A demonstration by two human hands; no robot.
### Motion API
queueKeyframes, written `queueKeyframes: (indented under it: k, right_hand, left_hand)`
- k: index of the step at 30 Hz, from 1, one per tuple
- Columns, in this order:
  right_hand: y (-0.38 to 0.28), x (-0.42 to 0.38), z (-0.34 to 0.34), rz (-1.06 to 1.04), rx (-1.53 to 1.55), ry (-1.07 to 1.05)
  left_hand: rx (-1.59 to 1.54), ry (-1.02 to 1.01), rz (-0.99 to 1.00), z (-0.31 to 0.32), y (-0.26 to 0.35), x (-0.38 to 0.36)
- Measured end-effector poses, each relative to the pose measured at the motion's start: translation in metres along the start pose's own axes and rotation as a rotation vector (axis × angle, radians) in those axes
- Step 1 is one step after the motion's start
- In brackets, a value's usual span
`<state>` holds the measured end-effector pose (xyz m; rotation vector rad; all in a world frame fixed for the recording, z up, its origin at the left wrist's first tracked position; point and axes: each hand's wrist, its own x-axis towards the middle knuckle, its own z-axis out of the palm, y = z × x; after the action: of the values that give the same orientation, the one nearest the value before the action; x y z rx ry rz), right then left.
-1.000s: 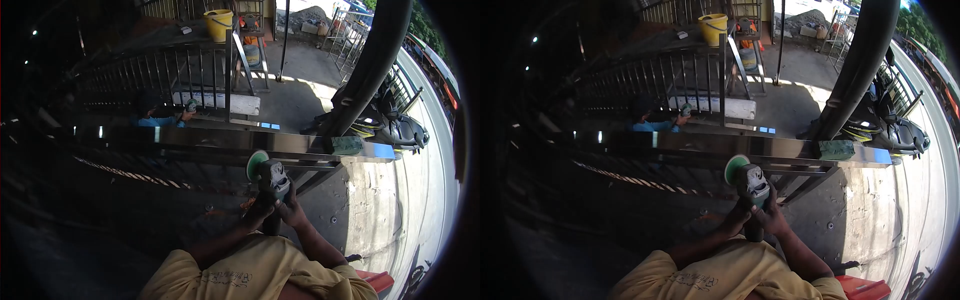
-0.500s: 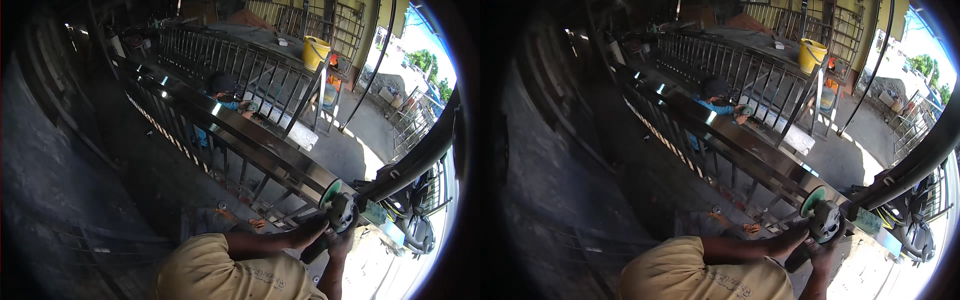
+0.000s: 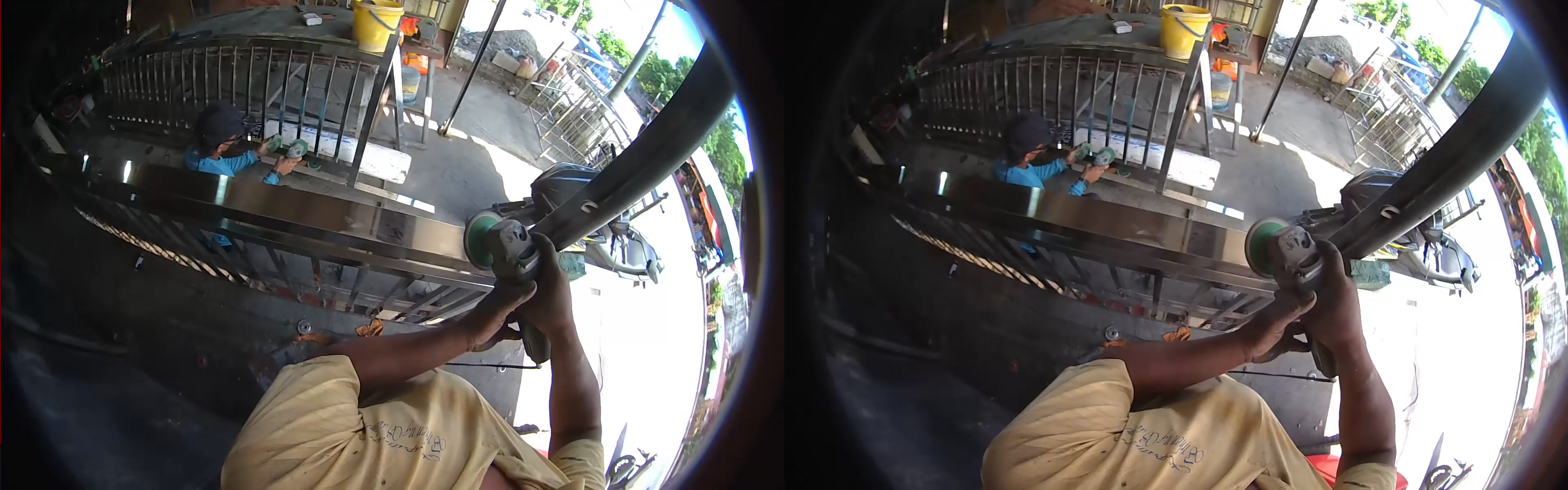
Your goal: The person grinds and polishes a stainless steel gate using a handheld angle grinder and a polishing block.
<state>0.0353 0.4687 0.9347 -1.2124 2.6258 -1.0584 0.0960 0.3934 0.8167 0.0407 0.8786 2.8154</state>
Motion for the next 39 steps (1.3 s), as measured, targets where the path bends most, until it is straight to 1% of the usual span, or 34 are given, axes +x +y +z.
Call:
queueKeyframes:
  k: [2, 4, 6, 9, 10, 13, 14, 15, 18, 20, 23, 24, 28, 31, 32, 35, 36, 39]
  right_hand:
    - [-0.001, 0.016, 0.005, 0.008, -0.073, -0.008]
    - [-0.008, 0.033, 0.007, 0.019, -0.155, -0.042]
    - [-0.019, 0.05, 0.006, 0.091, -0.181, -0.114]
    - [-0.032, 0.076, 0.004, 0.154, -0.383, -0.268]
    - [-0.03, 0.085, 0.005, 0.118, -0.415, -0.324]
    - [-0.021, 0.109, 0.012, 0.004, -0.508, -0.494]
    - [-0.024, 0.116, 0.015, -0.039, -0.542, -0.534]
    - [-0.028, 0.123, 0.019, -0.081, -0.576, -0.576]
    - [-0.053, 0.143, 0.033, 0.01, -0.575, -0.672]
    - [-0.073, 0.156, 0.045, -0.124, -0.658, -0.744]
    - [-0.098, 0.18, 0.072, -0.238, -0.716, -0.846]
    - [-0.103, 0.186, 0.083, -0.254, -0.739, -0.861]
    - [-0.127, 0.205, 0.127, -0.306, -0.837, -0.882]
    - [-0.182, 0.211, 0.15, -0.339, -0.814, -0.912]
    - [-0.201, 0.211, 0.156, -0.349, -0.811, -0.917]
    - [-0.22, 0.215, 0.177, -0.399, -0.811, -0.908]
    - [-0.221, 0.216, 0.178, -0.42, -0.814, -0.898]
    - [-0.217, 0.205, 0.163, -0.405, -0.801, -0.922]
  left_hand:
    - [-0.102, -0.036, 0.018, -0.003, 0.012, 0.009]
    - [-0.135, -0.107, 0.035, -0.007, 0.027, 0.012]
    - [-0.167, -0.163, 0.046, -0.01, 0.037, 0.016]
    - [-0.297, -0.263, 0.076, -0.017, 0.035, 0.03]
    - [-0.337, -0.223, 0.127, -0.012, 0.032, 0.033]
    - [-0.495, -0.234, 0.132, -0.013, 0.033, 0.038]
    - [-0.508, -0.183, 0.15, -0.012, 0.038, 0.036]
    - [-0.523, -0.189, 0.16, -0.015, 0.042, 0.036]
    - [-0.565, -0.182, 0.221, -0.02, 0.055, 0.03]
    - [-0.576, -0.153, 0.298, -0.02, 0.071, 0.018]
    - [-0.565, -0.136, 0.41, -0.035, 0.094, 0.001]
    - [-0.568, -0.154, 0.462, -0.04, 0.101, -0.006]
    - [-0.564, -0.069, 0.603, -0.053, 0.134, -0.038]
    - [-0.626, -0.064, 0.706, -0.069, 0.152, -0.06]
    - [-0.585, -0.088, 0.75, -0.076, 0.158, -0.068]
    - [-0.529, -0.059, 0.826, -0.089, 0.176, -0.083]
    - [-0.496, -0.073, 0.839, -0.09, 0.178, -0.085]
    - [-0.553, -0.077, 0.755, -0.085, 0.162, -0.079]
